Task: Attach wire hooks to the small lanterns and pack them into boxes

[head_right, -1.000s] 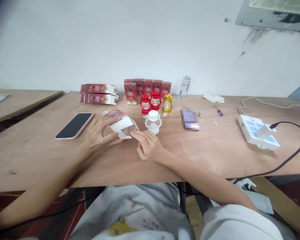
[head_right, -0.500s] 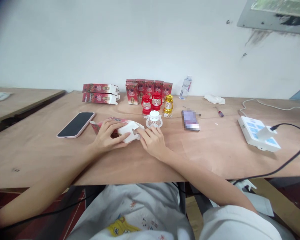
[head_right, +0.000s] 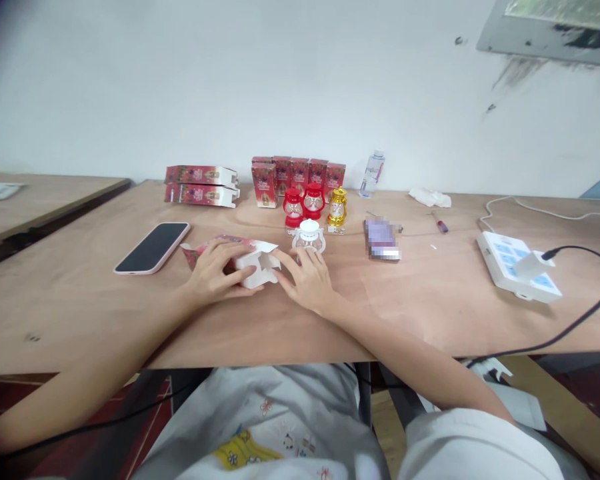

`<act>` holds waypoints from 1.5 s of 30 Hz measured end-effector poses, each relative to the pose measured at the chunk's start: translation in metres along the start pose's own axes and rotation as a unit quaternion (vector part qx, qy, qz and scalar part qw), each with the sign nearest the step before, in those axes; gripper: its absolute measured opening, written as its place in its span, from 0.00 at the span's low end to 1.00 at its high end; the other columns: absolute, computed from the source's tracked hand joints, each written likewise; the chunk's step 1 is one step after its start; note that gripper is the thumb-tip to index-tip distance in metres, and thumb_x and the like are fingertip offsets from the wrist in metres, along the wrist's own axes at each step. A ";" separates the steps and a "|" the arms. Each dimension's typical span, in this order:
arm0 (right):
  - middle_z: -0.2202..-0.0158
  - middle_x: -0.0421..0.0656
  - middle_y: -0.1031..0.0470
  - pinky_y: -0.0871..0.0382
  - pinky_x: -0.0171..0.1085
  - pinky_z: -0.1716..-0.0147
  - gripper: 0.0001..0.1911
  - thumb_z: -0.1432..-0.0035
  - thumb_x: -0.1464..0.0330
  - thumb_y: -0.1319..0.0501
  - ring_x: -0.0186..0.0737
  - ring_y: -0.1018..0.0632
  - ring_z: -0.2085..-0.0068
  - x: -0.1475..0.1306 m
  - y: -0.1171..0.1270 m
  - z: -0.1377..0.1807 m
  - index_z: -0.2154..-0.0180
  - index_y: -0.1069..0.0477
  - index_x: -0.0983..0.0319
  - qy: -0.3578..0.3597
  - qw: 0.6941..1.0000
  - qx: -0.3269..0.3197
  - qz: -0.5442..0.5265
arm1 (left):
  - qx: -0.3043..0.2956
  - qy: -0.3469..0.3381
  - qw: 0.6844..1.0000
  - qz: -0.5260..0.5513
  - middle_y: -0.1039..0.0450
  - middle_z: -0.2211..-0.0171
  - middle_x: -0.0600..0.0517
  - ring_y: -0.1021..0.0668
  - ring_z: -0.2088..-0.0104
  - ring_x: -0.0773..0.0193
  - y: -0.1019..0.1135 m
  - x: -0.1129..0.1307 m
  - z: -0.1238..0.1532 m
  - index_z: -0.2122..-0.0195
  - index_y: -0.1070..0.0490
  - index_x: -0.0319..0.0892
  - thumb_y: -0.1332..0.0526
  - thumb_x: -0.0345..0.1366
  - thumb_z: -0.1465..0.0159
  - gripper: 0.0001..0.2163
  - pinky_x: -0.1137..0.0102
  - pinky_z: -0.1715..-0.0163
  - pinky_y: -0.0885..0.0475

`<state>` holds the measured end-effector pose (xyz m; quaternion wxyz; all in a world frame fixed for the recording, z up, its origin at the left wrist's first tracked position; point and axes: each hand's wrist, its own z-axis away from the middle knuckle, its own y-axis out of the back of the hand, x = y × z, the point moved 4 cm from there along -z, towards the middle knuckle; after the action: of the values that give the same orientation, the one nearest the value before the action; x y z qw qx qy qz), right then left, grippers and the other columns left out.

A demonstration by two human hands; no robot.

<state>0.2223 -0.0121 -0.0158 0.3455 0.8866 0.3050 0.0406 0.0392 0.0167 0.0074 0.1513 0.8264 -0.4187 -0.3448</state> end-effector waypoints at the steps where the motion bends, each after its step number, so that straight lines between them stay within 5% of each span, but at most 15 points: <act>1: 0.60 0.48 0.28 0.34 0.43 0.58 0.15 0.37 0.63 0.45 0.45 0.27 0.59 0.000 0.000 0.000 0.50 0.31 0.59 -0.003 1.000 0.001 -0.025 | 0.008 -0.005 1.000 0.001 0.25 0.56 0.44 0.23 0.57 0.56 0.001 0.002 -0.002 0.66 0.32 0.47 0.34 0.49 0.45 0.14 0.61 0.61 0.29; 9: 0.60 0.44 0.25 0.29 0.39 0.59 0.09 0.37 0.66 0.47 0.39 0.23 0.61 0.004 0.000 -0.001 0.55 0.35 0.58 -0.104 0.955 0.014 -0.279 | 0.070 0.003 0.997 0.038 0.23 0.56 0.45 0.22 0.56 0.54 0.006 0.007 -0.009 0.65 0.35 0.45 0.36 0.38 0.44 0.09 0.61 0.63 0.28; 13: 0.63 0.42 0.24 0.28 0.38 0.64 0.10 0.35 0.63 0.49 0.37 0.23 0.66 0.003 0.002 0.001 0.54 0.35 0.57 -0.108 0.927 -0.005 -0.360 | 0.039 0.035 0.995 0.082 0.22 0.57 0.48 0.24 0.51 0.53 -0.001 0.003 0.000 0.62 0.36 0.46 0.41 0.38 0.40 0.07 0.58 0.60 0.30; 18: 0.68 0.41 0.24 0.29 0.39 0.62 0.17 0.33 0.59 0.54 0.38 0.23 0.64 0.001 0.005 0.002 0.53 0.31 0.55 -0.089 0.923 -0.018 -0.374 | 0.069 0.034 0.992 0.102 0.22 0.59 0.48 0.24 0.52 0.52 -0.002 0.003 0.006 0.54 0.37 0.47 0.42 0.38 0.39 0.12 0.59 0.62 0.32; 22: 0.58 0.43 0.24 0.29 0.41 0.55 0.18 0.35 0.55 0.50 0.39 0.24 0.56 0.001 -0.001 -0.001 0.53 0.29 0.55 -0.111 0.908 -0.052 -0.400 | 0.095 0.021 0.991 0.096 0.21 0.61 0.48 0.23 0.56 0.53 0.003 0.008 0.000 0.51 0.40 0.47 0.40 0.39 0.40 0.16 0.61 0.63 0.33; 29: 0.44 0.44 0.30 0.34 0.44 0.43 0.13 0.40 0.58 0.40 0.40 0.30 0.42 0.006 -0.013 -0.003 0.56 0.29 0.55 -0.157 0.827 -0.077 -0.535 | 0.094 0.047 0.991 0.089 0.21 0.63 0.51 0.22 0.58 0.55 0.005 0.013 -0.006 0.53 0.40 0.49 0.35 0.37 0.44 0.19 0.62 0.63 0.31; 35: 0.43 0.46 0.31 0.33 0.44 0.45 0.13 0.46 0.60 0.34 0.41 0.29 0.42 0.000 -0.013 -0.005 0.61 0.31 0.57 -0.174 0.778 -0.103 -0.595 | 0.081 0.031 0.993 0.082 0.22 0.64 0.52 0.23 0.59 0.56 0.003 0.018 -0.009 0.57 0.39 0.47 0.38 0.33 0.43 0.14 0.61 0.62 0.30; 45: 0.50 0.46 0.26 0.29 0.43 0.50 0.14 0.51 0.60 0.32 0.42 0.27 0.45 -0.004 -0.011 -0.007 0.68 0.33 0.58 -0.209 0.775 -0.070 -0.592 | 0.067 0.025 0.992 0.102 0.23 0.61 0.50 0.22 0.57 0.56 -0.001 0.018 -0.006 0.54 0.42 0.49 0.36 0.36 0.42 0.18 0.61 0.62 0.28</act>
<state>0.2114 -0.0042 -0.0172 0.4182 0.4911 0.6858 -0.3370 0.0516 0.0026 0.0033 0.1400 0.7958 -0.5195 -0.2780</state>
